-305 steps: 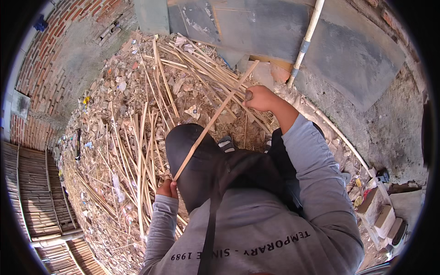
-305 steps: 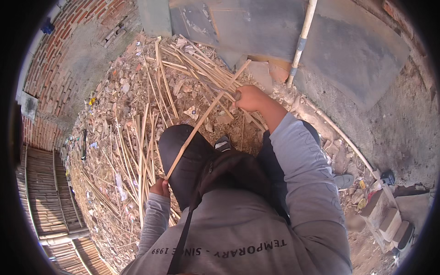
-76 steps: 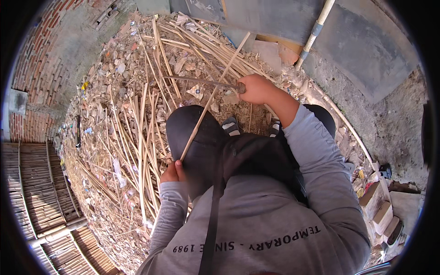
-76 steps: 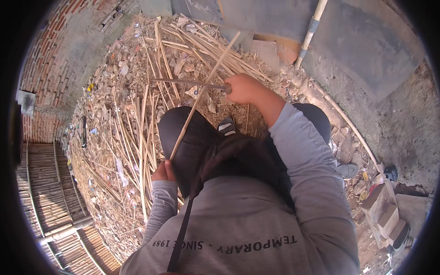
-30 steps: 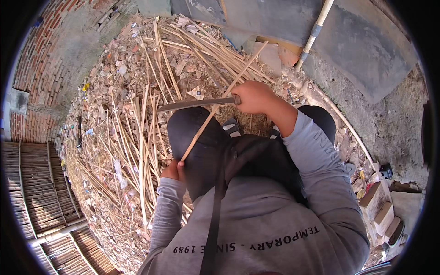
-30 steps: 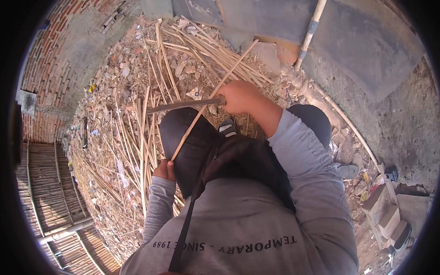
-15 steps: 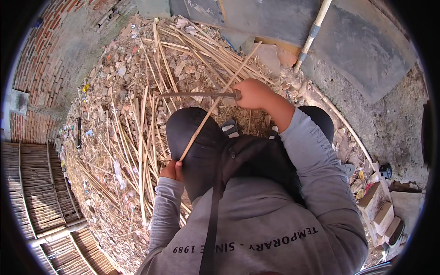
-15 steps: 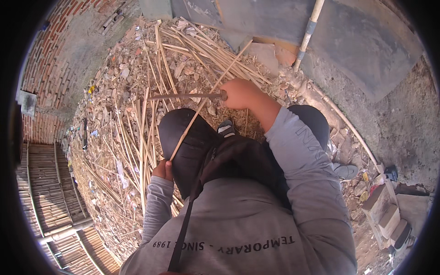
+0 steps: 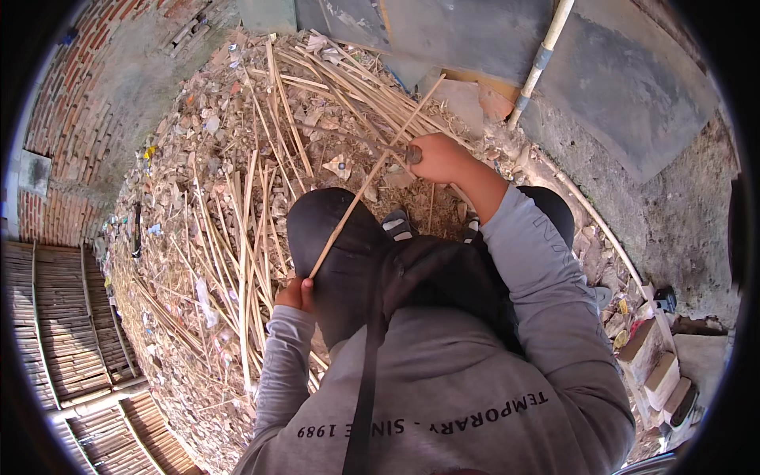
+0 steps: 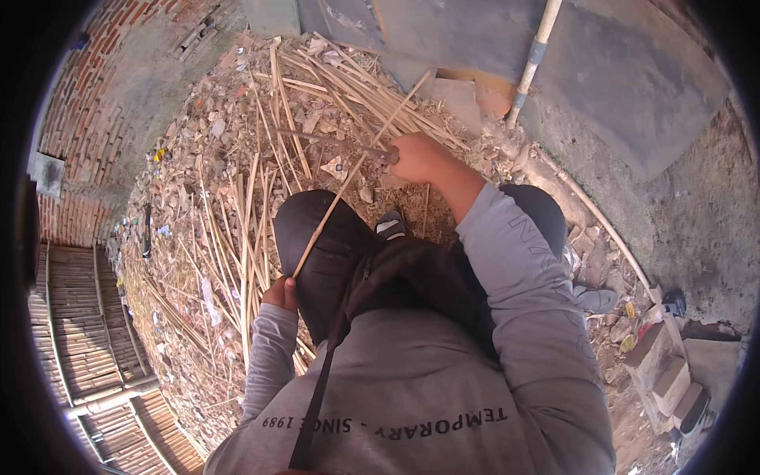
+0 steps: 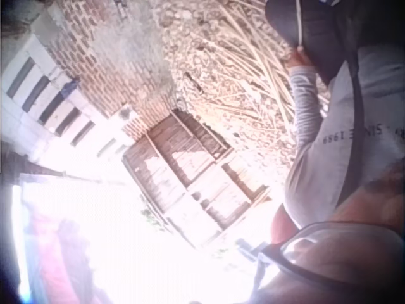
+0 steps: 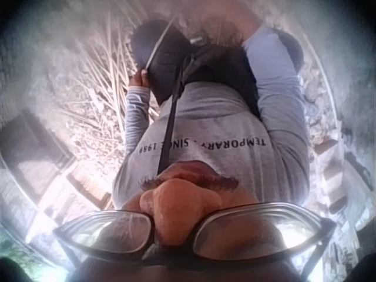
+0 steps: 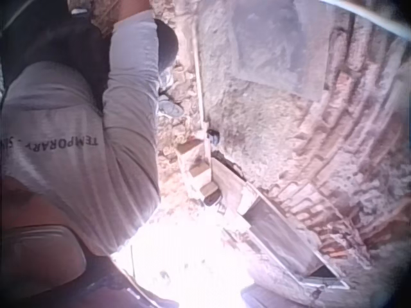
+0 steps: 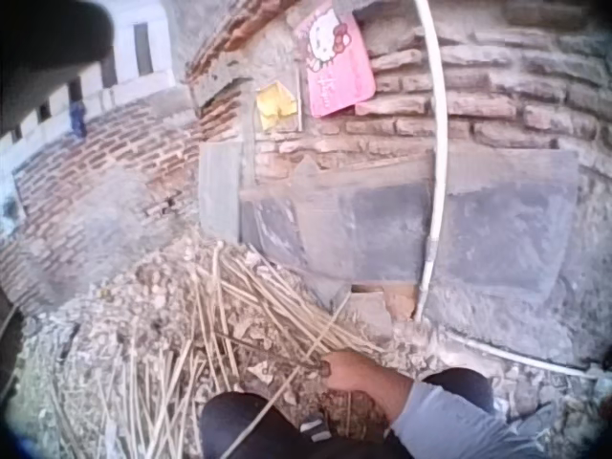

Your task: The person processes long bamboo strips using a cleaver by hand while sitting on the ground, scraping the surface and shaving the edges of the strips one at a time.

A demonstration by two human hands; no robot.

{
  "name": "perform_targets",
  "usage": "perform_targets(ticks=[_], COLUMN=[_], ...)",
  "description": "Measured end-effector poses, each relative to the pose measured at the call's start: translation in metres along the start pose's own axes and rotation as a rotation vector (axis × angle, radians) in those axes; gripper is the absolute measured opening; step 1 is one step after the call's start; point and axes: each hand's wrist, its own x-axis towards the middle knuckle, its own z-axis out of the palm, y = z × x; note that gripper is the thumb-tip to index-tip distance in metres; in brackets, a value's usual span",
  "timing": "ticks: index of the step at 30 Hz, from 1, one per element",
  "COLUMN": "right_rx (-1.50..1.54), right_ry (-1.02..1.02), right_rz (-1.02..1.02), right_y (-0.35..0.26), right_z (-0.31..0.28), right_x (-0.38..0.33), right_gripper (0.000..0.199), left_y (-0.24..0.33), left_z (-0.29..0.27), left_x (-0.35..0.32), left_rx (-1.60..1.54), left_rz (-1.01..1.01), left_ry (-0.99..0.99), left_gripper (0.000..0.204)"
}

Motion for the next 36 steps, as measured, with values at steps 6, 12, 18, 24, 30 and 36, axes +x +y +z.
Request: perform_targets(ticks=[6,12,18,24,30,36], right_rx=[-0.02,-0.079,0.038,-0.119,0.003,-0.047], right_ry=[0.032,-0.066,0.142,-0.067,0.007,0.046], right_rz=[0.023,-0.063,0.055,-0.103,0.06,0.041], right_y=[-0.008,-0.023,0.017,-0.025,0.009,-0.003], right_z=[-0.006,-0.002,-0.004,0.007,-0.004,-0.007], right_x=[-0.004,-0.01,0.008,-0.01,0.005,-0.003], right_gripper=[0.027,0.029,0.03,0.03,0.029,0.032], left_y=[-0.005,-0.003,-0.002,0.004,-0.002,0.007], left_z=[0.0,0.001,0.0,-0.002,0.002,-0.008], left_x=[-0.001,-0.001,-0.001,-0.002,0.0,0.001], left_rx=[0.049,-0.046,0.024,0.01,0.046,0.023], left_rz=[-0.015,0.04,0.005,0.034,0.019,0.024], left_ry=[-0.022,0.013,0.018,0.035,0.023,-0.022], left_gripper=[0.051,0.052,0.052,0.05,0.048,0.046])
